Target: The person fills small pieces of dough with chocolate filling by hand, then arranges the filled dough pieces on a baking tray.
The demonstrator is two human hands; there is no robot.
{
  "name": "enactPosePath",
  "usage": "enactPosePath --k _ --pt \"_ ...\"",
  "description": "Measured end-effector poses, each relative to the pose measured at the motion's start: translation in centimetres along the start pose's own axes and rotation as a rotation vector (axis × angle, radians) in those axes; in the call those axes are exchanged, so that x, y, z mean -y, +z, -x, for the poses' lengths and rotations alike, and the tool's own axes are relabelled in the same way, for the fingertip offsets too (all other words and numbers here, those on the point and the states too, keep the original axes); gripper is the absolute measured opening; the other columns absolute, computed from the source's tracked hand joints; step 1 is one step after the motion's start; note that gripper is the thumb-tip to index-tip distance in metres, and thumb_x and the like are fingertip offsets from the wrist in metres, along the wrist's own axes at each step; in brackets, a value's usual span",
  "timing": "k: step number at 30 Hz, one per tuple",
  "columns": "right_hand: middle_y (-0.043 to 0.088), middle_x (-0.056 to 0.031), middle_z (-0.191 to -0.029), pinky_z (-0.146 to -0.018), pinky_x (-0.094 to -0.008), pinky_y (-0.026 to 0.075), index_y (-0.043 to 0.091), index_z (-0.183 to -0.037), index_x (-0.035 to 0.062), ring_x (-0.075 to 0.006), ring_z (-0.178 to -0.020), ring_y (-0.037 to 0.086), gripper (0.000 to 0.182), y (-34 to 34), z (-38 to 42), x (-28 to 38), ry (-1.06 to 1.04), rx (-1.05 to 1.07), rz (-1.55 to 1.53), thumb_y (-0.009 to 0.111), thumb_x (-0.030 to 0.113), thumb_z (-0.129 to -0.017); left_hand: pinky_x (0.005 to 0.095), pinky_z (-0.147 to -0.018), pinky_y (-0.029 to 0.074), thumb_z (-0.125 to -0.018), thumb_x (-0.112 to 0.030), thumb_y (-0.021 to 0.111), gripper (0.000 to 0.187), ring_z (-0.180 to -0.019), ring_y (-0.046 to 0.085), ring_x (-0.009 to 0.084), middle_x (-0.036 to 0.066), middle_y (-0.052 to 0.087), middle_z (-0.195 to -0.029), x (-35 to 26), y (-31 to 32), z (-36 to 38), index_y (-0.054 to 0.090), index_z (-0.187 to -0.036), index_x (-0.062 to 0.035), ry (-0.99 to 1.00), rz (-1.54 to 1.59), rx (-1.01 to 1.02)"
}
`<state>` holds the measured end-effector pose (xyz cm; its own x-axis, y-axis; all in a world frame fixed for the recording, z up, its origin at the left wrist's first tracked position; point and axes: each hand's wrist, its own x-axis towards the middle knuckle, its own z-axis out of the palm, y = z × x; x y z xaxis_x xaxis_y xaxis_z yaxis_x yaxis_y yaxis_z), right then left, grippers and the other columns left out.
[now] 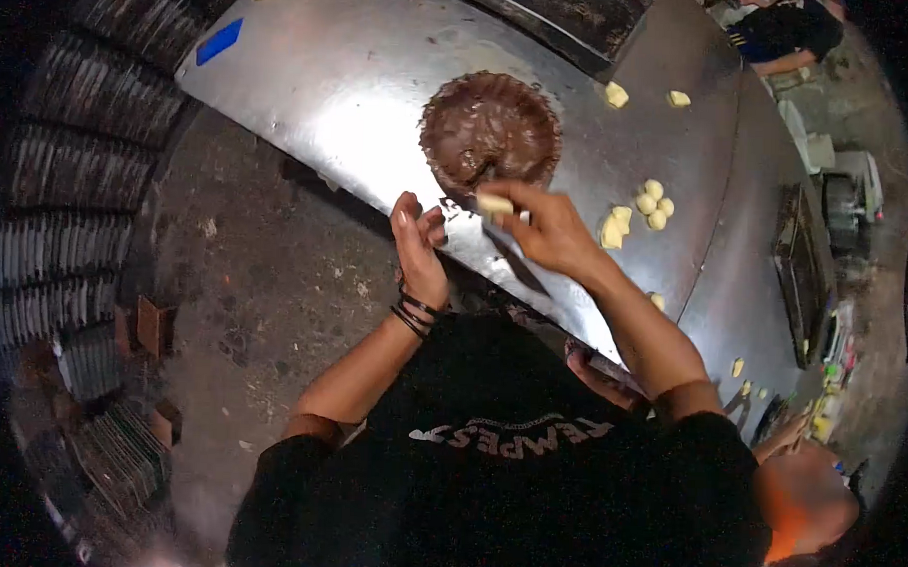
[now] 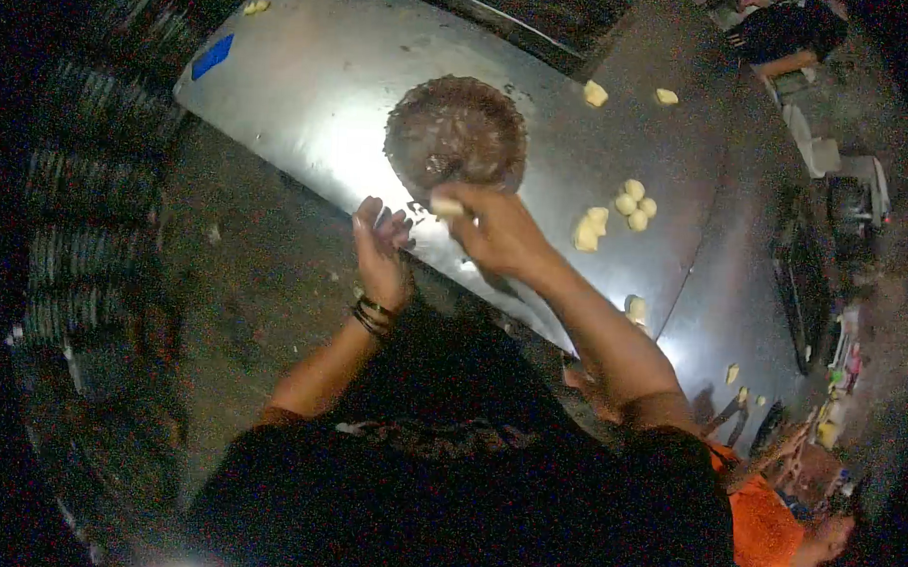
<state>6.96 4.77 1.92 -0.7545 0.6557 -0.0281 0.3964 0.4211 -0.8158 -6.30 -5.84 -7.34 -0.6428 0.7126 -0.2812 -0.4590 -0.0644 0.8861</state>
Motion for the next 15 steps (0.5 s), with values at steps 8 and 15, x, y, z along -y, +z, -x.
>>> enactPosePath --k 8,15 --pt "0.065 -0.0173 -0.093 -0.075 -0.0386 0.049 0.059 -0.102 0.0033 -0.0318 -0.086 0.063 0.022 3.4 -9.3 -1.8 0.283 0.034 0.238 0.058 0.007 -0.081 0.0403 -0.099 0.033 -0.095 -0.053 0.03 0.067 -0.113 0.046 0.0279 0.011 0.017 -0.148 -1.4 0.9 -4.3 0.012 -0.144 -0.0106 -0.144 0.3 0.104" --pt "0.057 -0.0119 -0.112 -0.079 -0.0352 0.052 0.051 -0.115 0.0045 -0.0241 -0.098 0.06 0.031 -0.6 -7.0 -2.3 0.527 0.074 -1.189 0.057 0.007 -0.085 0.0433 -0.099 0.032 -0.095 -0.054 0.02 0.065 -0.126 0.037 0.0344 0.02 0.033 -0.14 -2.9 -0.7 -5.4 0.021 -0.143 -0.0091 -0.12 -0.01 0.215"
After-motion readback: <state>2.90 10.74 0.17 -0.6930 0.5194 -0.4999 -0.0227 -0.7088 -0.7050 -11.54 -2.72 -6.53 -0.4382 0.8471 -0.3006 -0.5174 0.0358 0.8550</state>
